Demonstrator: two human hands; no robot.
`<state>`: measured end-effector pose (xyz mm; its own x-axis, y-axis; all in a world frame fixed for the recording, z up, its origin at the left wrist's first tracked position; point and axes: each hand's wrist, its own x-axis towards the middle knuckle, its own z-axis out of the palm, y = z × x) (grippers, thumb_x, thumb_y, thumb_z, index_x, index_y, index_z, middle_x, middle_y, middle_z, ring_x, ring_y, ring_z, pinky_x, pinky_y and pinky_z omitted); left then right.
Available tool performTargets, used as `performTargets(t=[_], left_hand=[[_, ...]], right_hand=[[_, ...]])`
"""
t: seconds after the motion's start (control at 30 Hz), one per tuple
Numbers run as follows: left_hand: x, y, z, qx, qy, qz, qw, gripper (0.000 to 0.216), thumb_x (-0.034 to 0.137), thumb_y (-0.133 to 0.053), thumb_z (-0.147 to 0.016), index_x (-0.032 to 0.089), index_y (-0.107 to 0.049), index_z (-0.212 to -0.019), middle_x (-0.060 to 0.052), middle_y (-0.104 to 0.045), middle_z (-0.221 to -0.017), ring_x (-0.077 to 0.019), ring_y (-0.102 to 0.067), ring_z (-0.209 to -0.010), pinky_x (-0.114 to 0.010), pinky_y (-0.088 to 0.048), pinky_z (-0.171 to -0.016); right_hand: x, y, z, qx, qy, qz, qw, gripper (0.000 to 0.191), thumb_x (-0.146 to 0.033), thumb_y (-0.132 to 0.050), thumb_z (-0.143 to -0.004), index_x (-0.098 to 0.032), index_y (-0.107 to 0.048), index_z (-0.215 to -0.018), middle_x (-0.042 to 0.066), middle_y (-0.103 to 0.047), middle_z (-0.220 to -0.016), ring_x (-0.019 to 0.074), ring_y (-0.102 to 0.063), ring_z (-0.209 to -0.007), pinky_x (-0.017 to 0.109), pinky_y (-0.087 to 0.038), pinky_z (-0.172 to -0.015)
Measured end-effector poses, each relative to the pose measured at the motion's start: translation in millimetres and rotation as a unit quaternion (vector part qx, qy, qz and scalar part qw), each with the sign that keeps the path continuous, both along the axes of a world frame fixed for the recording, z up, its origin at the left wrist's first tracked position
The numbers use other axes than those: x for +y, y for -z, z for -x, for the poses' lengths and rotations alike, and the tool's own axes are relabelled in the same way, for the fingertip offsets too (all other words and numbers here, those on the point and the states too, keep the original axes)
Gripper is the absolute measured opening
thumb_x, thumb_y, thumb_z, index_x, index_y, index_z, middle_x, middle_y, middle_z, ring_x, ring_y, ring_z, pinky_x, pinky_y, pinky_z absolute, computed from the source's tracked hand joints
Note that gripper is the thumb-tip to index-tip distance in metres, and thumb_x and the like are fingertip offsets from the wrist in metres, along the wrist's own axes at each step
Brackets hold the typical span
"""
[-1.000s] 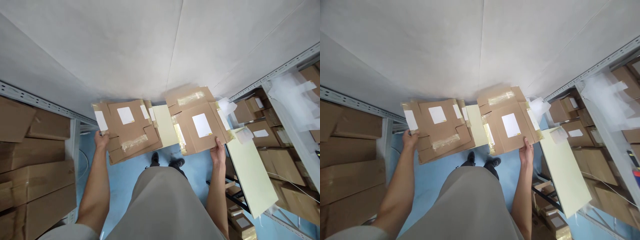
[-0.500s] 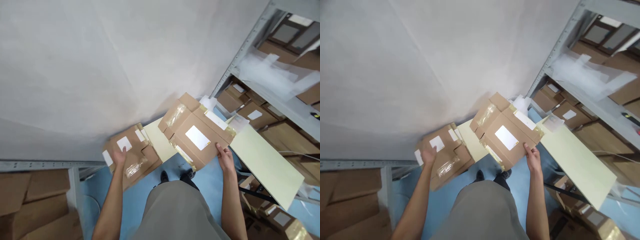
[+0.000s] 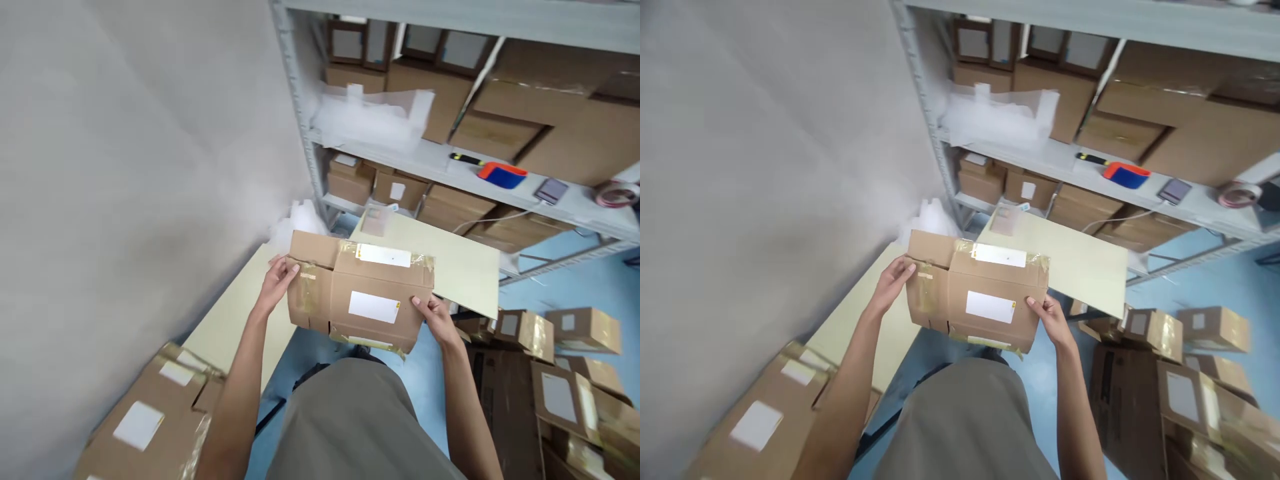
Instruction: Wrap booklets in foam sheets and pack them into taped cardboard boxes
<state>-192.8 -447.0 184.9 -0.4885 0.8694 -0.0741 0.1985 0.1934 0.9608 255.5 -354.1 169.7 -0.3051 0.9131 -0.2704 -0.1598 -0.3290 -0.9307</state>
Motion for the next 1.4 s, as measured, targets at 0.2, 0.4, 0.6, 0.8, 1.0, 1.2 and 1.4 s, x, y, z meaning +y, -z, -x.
performTargets(t=[0.2,0.4,0.6,0.8,1.0,1.2,1.4], left_hand=[[86.8,18.7,-76.8,-0.050,0.044,0.004,0.998,0.082,0.079,-0.081,-0.078,0.023,-0.065,-0.135,-0.012,-0.080,-0.124,-0.0341,-0.072,-0.127,-0.045,-0.058,-0.111],[140.2,33.0,-104.7,-0.066,0.110,0.045,0.991,0.069,0.074,-0.083,-0.077,0.024,-0.065,-0.122,-0.013,-0.080,-0.122,-0.0343,-0.073,-0.126,-0.045,-0.058,-0.108],[213.9,45.8,-109.5,-0.126,0.177,0.027,0.976,0.071,0.071,-0.090,-0.073,0.023,-0.067,-0.120,-0.013,-0.081,-0.121,-0.0341,-0.073,-0.126,-0.047,-0.056,-0.113],[297.1,61.0,-126.5,-0.181,0.205,0.026,0.961,0.075,0.068,-0.092,-0.072,0.022,-0.069,-0.126,-0.011,-0.081,-0.116,-0.0314,-0.075,-0.117,-0.044,-0.057,-0.109],[357.7,78.8,-146.1,-0.172,0.228,0.039,0.957,0.051,0.055,-0.084,-0.080,0.024,-0.070,-0.117,-0.008,-0.079,-0.117,-0.0297,-0.073,-0.122,-0.046,-0.054,-0.114],[402.4,90.9,-169.4,-0.128,0.311,0.031,0.941,0.049,0.036,-0.071,-0.085,0.025,-0.067,-0.133,-0.008,-0.075,-0.138,-0.0279,-0.068,-0.132,-0.043,-0.051,-0.116],[435.1,100.7,-211.2,-0.111,0.281,0.029,0.953,0.046,0.039,-0.072,-0.085,0.023,-0.067,-0.128,-0.011,-0.075,-0.134,-0.0279,-0.070,-0.129,-0.044,-0.053,-0.115]], right_hand=[[20.1,2.5,-79.3,-0.049,0.087,-0.029,0.995,0.054,-0.059,-0.103,-0.071,-0.024,-0.084,-0.108,0.007,-0.087,-0.108,0.0349,-0.079,-0.114,0.048,-0.064,-0.101],[48.0,24.4,-106.8,-0.075,0.158,-0.041,0.984,0.054,-0.054,-0.104,-0.071,-0.024,-0.079,-0.109,0.006,-0.086,-0.113,0.0287,-0.077,-0.111,0.042,-0.061,-0.104],[98.3,44.0,-113.2,-0.115,0.192,-0.081,0.971,0.055,-0.058,-0.096,-0.080,-0.025,-0.077,-0.119,0.008,-0.084,-0.123,0.0278,-0.076,-0.116,0.043,-0.060,-0.109],[159.2,39.4,-123.8,-0.175,0.202,-0.113,0.957,0.061,-0.060,-0.089,-0.085,-0.026,-0.073,-0.134,0.012,-0.082,-0.130,0.0337,-0.075,-0.124,0.052,-0.058,-0.114],[210.9,39.2,-132.6,-0.209,0.246,-0.107,0.940,0.061,-0.055,-0.089,-0.085,-0.026,-0.074,-0.136,0.013,-0.076,-0.143,0.0356,-0.069,-0.138,0.059,-0.049,-0.125],[239.7,58.2,-131.6,-0.208,0.242,-0.091,0.943,0.064,-0.049,-0.088,-0.083,-0.024,-0.072,-0.140,0.013,-0.074,-0.148,0.0364,-0.068,-0.139,0.060,-0.051,-0.124],[256.2,75.0,-151.3,-0.225,0.196,-0.083,0.951,0.050,-0.057,-0.077,-0.090,-0.021,-0.077,-0.125,0.012,-0.082,-0.127,0.0347,-0.074,-0.126,0.052,-0.058,-0.113]])
